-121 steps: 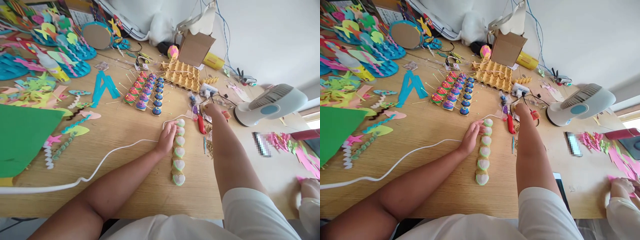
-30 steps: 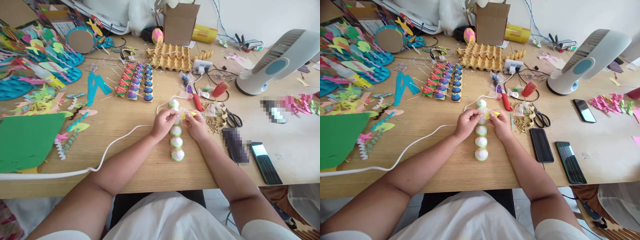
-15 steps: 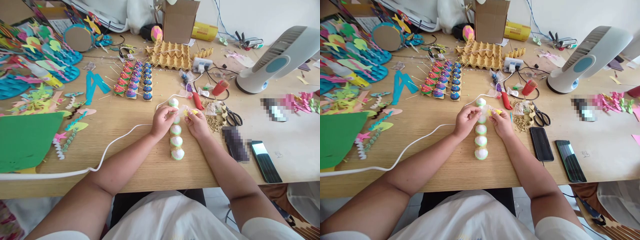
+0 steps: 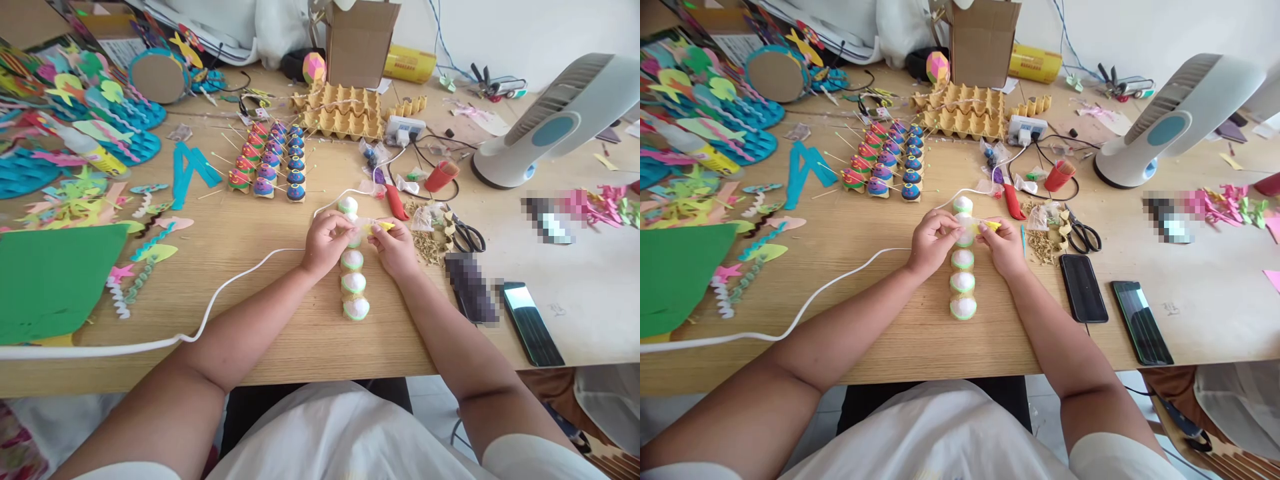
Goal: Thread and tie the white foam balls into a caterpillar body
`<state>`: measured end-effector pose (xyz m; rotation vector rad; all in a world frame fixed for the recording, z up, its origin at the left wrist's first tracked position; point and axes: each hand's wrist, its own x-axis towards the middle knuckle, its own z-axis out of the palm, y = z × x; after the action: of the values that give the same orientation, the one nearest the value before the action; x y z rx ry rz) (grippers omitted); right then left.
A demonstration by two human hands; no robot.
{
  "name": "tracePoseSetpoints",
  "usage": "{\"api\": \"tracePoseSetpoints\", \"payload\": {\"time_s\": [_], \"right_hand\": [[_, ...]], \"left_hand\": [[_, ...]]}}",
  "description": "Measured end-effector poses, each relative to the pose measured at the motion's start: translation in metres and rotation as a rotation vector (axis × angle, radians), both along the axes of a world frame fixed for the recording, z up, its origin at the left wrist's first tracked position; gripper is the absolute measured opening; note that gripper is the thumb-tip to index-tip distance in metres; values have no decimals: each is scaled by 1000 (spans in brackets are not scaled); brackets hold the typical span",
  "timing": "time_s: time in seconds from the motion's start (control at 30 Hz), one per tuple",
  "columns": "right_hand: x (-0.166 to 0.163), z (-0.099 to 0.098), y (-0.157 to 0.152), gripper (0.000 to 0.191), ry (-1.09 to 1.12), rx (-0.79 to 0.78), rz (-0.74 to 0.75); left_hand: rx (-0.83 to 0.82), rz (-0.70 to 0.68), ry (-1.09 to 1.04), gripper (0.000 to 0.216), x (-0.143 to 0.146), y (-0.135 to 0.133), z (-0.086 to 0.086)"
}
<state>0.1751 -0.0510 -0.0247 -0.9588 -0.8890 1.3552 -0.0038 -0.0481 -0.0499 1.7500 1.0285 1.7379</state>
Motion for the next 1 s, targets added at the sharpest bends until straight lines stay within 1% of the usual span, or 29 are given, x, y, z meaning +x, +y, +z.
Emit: {"api": "tracePoseSetpoints", "payload": {"time_s": [0.13,0.23,0.3,0.37,0.47,0.5,0.6,0.7,0.87,1.0], "right_hand": [[1,-4,1,53,-34,57,-44],[4,-8,2,51,-55,109,-49],[6,-10,1,47,-93,175,-75],[9,-11,0,37,-191,289,-136],[11,-10,-3,14,-439,514,-213],[12,-9,-4,10,-521,582,-228],[11,-7,-8,16,-699,708,-274],[9,-7,-10,21,-797,776,-293],[8,-5,-13,17,-876,842,-280],[9,-4,-14,19,-874,885,-287]], "left_hand": [[-59,-25,-23,14,0,0,-1],[-50,-21,-4,15,-1,-2,1],[-48,-25,23,20,-1,-5,4],[-80,-41,11,31,-1,-7,7],[-186,-61,-63,43,-2,-7,9],[-211,-52,-69,45,-2,-6,9],[-228,-6,-10,46,-3,-5,8],[-240,-21,28,38,-5,-4,7],[-306,-108,-80,37,-6,-3,5],[-336,-155,-152,28,-5,-1,5]]}}
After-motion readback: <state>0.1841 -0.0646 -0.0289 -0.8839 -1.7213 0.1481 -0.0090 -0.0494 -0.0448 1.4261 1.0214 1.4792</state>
